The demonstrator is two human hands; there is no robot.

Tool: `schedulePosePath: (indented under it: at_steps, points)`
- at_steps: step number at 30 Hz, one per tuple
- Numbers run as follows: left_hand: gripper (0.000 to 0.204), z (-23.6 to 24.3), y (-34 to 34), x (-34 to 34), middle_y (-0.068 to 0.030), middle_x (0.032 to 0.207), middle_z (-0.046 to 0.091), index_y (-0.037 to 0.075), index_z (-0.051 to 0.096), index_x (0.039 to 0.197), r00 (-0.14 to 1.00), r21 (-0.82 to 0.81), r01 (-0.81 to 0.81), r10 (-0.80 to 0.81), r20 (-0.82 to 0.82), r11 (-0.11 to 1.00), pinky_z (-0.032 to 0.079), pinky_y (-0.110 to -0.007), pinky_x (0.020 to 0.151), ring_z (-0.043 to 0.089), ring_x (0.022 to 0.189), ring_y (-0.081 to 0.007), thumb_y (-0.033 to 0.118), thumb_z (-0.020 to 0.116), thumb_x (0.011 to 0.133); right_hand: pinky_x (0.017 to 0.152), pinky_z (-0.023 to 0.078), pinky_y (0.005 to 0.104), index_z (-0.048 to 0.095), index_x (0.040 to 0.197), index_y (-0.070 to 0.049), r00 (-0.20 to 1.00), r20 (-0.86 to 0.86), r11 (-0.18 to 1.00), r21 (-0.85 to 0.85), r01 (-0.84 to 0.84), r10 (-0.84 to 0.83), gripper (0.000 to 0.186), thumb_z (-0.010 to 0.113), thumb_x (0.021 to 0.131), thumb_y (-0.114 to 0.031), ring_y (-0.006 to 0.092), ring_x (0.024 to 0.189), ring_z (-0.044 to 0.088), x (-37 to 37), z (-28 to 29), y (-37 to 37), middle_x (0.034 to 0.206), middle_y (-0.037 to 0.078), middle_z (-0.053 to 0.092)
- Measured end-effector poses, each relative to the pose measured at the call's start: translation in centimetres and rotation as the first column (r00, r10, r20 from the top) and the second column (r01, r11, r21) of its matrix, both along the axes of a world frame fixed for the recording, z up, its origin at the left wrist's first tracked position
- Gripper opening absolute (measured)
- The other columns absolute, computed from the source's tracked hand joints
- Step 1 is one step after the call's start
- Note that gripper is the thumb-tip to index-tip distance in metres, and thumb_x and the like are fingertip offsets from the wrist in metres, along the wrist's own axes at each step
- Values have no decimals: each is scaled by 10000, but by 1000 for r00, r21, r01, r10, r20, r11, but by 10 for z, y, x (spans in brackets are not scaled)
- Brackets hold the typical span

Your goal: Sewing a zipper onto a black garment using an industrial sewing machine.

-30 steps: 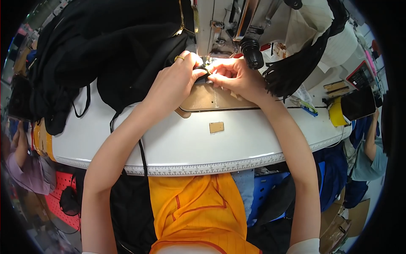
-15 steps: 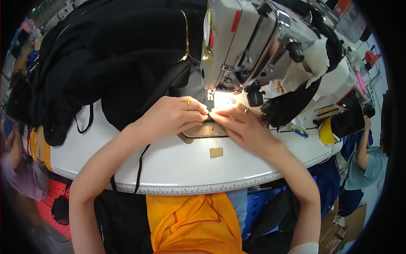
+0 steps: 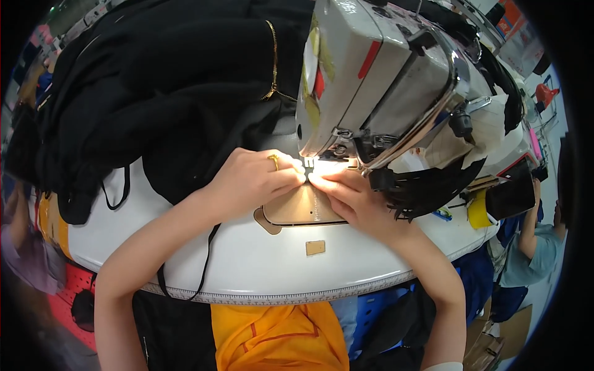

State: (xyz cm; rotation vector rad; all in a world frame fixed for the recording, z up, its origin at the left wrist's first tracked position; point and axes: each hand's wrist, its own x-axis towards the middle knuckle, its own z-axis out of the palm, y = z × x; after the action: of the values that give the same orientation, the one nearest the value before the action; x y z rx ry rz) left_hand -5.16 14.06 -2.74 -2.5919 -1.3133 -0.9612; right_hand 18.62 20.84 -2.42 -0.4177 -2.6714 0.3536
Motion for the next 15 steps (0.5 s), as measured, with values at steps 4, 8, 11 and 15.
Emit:
schedulePosePath:
  at_steps: [4,8,11,15]
  points:
    - [101,5,12,0,16,747,616,136,660,807,990,-6,-103,102,-93,995,493,-293,547,617,706,-150,231,691,788,916,475,332,614,1217,-84,993,88,992,109,69,-78,429,645,794,-14,235,1025,587,3,5,1,1165,64,610]
    - [65,-1,19,2,17,662,558,149,665,785,988,132,-106,120,-98,986,485,-290,535,596,689,-138,208,688,769,930,468,320,610,1226,-95,979,171,984,156,82,-109,426,635,802,-56,221,1075,582,15,14,-9,1232,65,593]
    - [48,-2,15,0,18,662,555,152,662,781,977,105,-146,160,-140,984,491,-288,546,599,711,-136,185,680,750,863,500,332,649,1160,-105,968,246,970,213,-113,59,364,626,800,-57,227,999,618,51,34,-35,1168,80,625]
    - [55,0,11,4,14,663,554,144,665,788,963,121,-178,198,-184,977,494,-291,555,602,717,-142,174,669,742,743,519,358,678,1016,-68,752,233,787,189,587,-617,215,648,803,-55,256,856,649,140,49,-33,1054,96,655]
